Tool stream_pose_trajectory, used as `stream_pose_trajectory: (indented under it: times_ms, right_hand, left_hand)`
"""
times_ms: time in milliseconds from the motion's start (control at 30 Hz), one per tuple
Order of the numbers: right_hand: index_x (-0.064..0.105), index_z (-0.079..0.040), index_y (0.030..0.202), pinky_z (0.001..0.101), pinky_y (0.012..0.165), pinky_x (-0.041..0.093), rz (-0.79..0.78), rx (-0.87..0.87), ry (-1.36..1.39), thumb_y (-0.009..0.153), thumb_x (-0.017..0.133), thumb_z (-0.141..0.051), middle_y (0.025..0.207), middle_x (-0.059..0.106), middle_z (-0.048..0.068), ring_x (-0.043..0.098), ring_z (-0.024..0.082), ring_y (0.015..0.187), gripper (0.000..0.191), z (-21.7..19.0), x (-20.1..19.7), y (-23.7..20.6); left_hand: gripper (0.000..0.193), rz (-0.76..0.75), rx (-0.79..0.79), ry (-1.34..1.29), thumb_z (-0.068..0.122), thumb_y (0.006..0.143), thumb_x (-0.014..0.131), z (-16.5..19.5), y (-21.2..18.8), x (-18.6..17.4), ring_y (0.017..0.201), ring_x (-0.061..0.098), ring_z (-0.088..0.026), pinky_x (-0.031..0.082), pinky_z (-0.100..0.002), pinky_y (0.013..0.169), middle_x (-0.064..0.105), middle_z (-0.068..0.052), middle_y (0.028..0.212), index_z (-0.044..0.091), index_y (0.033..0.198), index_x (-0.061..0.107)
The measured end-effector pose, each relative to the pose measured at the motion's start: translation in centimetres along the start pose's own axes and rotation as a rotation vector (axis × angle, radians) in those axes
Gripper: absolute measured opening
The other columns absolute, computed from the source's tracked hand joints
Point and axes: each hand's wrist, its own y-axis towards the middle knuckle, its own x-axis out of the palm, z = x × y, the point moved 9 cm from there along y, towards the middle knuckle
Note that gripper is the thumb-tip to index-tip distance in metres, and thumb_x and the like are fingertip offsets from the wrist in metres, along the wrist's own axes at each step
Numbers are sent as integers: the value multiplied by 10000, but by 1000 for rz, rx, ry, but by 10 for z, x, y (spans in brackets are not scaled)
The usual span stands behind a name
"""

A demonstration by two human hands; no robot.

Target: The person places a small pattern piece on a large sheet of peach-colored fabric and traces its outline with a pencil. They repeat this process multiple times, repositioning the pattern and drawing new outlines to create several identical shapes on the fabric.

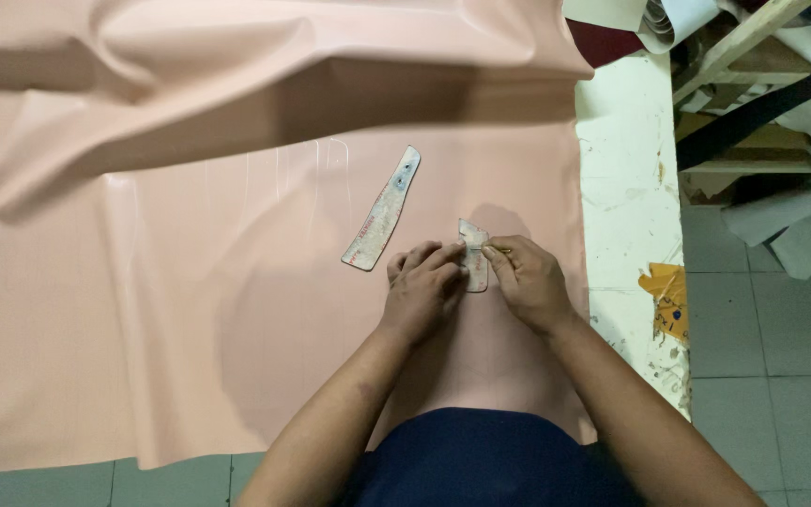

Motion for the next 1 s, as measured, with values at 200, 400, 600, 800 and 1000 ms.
stream_pose_trajectory:
  times_ms: [200,400,600,800,1000]
  right_hand:
    - [634,-7,1033,279,594,557,3,541,364,1051,477,-186,913,710,86,686,159,698,239,66,15,-15]
    - [605,-9,1114,225,465,465,4,794,791,1043,475,-148,1032,719,117,702,151,687,203,82,43,-33]
    - [631,-18,1152,216,450,445,-228,707,894,983,491,-86,1084,764,87,724,146,720,229,59,50,-36]
    - [700,-70,1221,297,710,545,-228,384,193,976,592,-132,1081,713,96,670,194,840,275,58,48,-27]
    - [706,-232,1287,332,934,515,-351,217,-153,934,624,-157,1144,593,50,640,200,1017,370,39,58,-28]
  left_hand:
    - [144,17,3,-34,233,895,705,2,1,-6,1350,508,-231,274,-448,1098,635,40,1407,176,1025,725]
    - [502,-25,-103,-171,120,811,735,-9,0,-5,1315,547,-248,302,-454,1106,683,-30,1264,150,1300,630]
    - [350,171,-153,-325,80,898,676,-39,-6,-11,1196,594,-308,434,-425,1087,645,-89,1198,100,1238,596]
    - [274,249,-137,52,152,881,710,-49,-29,-31,1328,515,-317,335,-488,1127,581,-80,1349,125,1152,676]
    - [412,121,-151,123,338,872,726,-47,-25,-29,1439,370,-349,229,-512,1168,487,-112,1505,237,1271,699]
